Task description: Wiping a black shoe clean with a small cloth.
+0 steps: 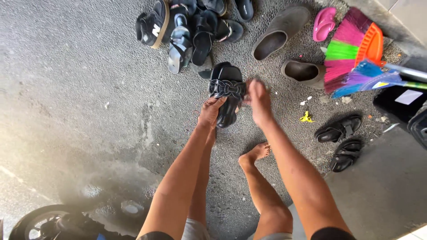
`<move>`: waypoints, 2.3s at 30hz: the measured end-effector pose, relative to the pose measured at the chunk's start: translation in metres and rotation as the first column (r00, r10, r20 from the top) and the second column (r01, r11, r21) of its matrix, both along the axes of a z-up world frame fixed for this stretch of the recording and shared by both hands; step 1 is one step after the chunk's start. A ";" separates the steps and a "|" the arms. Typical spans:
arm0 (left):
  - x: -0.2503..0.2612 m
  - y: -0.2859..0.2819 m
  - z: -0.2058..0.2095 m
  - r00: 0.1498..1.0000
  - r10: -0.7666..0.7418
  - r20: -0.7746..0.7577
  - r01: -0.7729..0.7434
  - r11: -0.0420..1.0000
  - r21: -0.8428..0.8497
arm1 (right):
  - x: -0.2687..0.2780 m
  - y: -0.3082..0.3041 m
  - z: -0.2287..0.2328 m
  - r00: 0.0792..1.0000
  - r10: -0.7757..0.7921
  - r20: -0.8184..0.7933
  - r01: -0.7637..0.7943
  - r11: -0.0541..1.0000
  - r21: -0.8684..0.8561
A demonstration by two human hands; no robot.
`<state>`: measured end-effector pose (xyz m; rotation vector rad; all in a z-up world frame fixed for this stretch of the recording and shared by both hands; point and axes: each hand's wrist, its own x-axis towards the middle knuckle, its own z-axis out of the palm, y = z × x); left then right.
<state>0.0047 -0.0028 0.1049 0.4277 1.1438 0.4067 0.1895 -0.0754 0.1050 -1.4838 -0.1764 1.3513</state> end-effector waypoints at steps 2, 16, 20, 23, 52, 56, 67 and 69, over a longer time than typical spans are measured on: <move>-0.004 0.001 -0.007 0.997 -0.036 -0.066 0.038 0.999 0.033 | -0.019 -0.010 0.010 0.998 -0.001 -0.055 0.004 0.998 0.060; 0.032 0.003 0.099 0.975 -0.145 -0.171 0.172 0.973 0.154 | 0.023 -0.054 0.087 0.734 -0.397 -0.551 0.492 0.870 0.029; 0.024 0.008 0.103 0.972 -0.224 0.067 0.202 0.949 0.243 | 0.036 -0.074 0.075 0.859 -0.449 -0.246 0.470 0.882 0.033; 0.034 0.001 0.126 0.970 -0.213 0.118 0.177 0.950 0.259 | 0.033 -0.077 0.084 0.889 -0.452 -0.077 0.454 0.891 0.005; 0.047 -0.011 0.363 0.845 -0.524 0.103 0.440 0.793 0.421 | 0.017 -0.106 0.347 0.737 -0.665 -0.116 0.675 0.723 0.146; 0.062 -0.018 0.385 0.765 -0.626 0.150 0.516 0.735 0.440 | 0.012 -0.132 0.336 0.679 -0.727 -0.100 0.728 0.649 0.222; 0.080 -0.049 0.423 0.651 -0.751 0.107 0.636 0.617 0.464 | 0.004 -0.179 0.380 0.569 -0.821 -0.044 0.784 0.525 0.331; 0.081 -0.059 0.419 0.631 -0.767 0.117 0.639 0.599 0.483 | 0.003 -0.191 0.380 0.564 -0.825 -0.021 0.792 0.533 0.297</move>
